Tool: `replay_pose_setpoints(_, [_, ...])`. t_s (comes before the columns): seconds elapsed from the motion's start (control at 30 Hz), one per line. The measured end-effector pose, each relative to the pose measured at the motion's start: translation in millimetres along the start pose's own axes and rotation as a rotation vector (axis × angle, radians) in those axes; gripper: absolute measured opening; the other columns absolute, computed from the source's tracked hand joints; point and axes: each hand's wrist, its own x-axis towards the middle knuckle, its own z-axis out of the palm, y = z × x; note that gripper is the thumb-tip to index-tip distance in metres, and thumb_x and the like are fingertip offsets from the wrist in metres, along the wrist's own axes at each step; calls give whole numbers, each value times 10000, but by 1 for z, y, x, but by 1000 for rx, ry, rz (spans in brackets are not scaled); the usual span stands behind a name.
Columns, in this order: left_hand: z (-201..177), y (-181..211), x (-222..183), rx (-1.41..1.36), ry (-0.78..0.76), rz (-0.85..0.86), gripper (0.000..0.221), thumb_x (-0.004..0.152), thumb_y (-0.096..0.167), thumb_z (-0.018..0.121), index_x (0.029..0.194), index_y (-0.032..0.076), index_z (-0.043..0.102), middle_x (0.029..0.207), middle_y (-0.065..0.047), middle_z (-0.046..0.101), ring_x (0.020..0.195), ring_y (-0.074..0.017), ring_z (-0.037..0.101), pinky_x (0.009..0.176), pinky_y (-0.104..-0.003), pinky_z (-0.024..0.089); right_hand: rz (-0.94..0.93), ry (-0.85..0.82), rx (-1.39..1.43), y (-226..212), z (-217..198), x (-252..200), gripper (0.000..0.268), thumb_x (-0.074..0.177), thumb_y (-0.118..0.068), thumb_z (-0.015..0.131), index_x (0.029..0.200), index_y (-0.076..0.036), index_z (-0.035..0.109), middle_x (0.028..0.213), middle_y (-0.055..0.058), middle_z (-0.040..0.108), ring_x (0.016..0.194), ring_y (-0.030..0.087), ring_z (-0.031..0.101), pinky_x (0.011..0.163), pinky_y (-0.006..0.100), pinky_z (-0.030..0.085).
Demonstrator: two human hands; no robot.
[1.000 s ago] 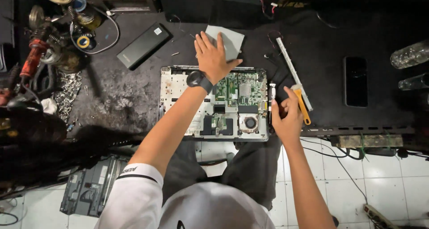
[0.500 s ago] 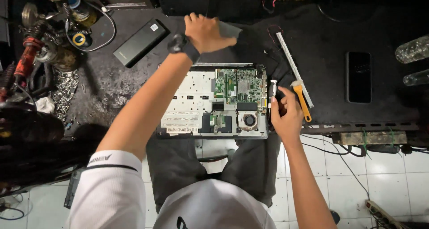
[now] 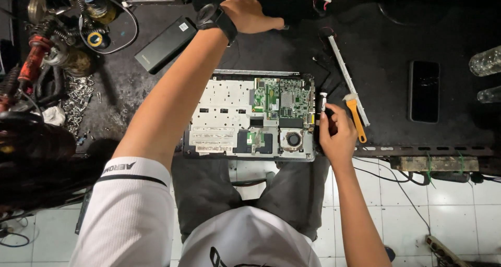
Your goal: The person is disassembling a laptop, specifically removing screws from the motherboard, disconnecting ribbon cables, and removing the battery.
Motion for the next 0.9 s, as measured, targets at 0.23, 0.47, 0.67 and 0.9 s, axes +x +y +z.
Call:
replay_pose_setpoints(0.23, [-2, 2, -47, -32, 39, 21, 845, 890, 865, 370, 924, 76, 670, 954, -211, 634, 1048, -481, 495, 794, -523, 432, 5, -8, 36, -6, -3, 2, 194, 1056, -91, 647, 1217, 5, 695, 726, 9, 460, 638, 174, 476, 592, 338, 418])
replay_pose_setpoints(0.47, [48, -11, -86, -93, 278, 73, 1297, 798, 677, 836, 1630, 126, 8, 1328, -395, 478, 1301, -552, 402, 1068, -578, 394, -10, -4, 29, -5, -1, 1, 192, 1059, -96, 648, 1211, 9, 698, 711, 7, 479, 622, 165, 472, 576, 333, 413])
replay_pose_setpoints(0.67, [51, -28, -108, -178, 384, 141, 1174, 814, 676, 771, 1609, 102, 125, 1256, -423, 521, 1250, -570, 438, 1000, -576, 421, 0, -2, 14, -5, -1, 0, 188, 1060, -101, 644, 1205, 3, 704, 720, -4, 478, 629, 162, 477, 588, 330, 419])
replay_pose_setpoints(0.9, [3, -31, -184, -595, 291, 53, 923, 817, 599, 640, 1539, 152, 278, 1383, -246, 504, 1183, -375, 436, 906, -532, 466, -38, 141, 72, -12, -5, -3, 194, 1079, -97, 611, 1180, 32, 714, 1044, 135, 716, 894, 251, 649, 777, 356, 522])
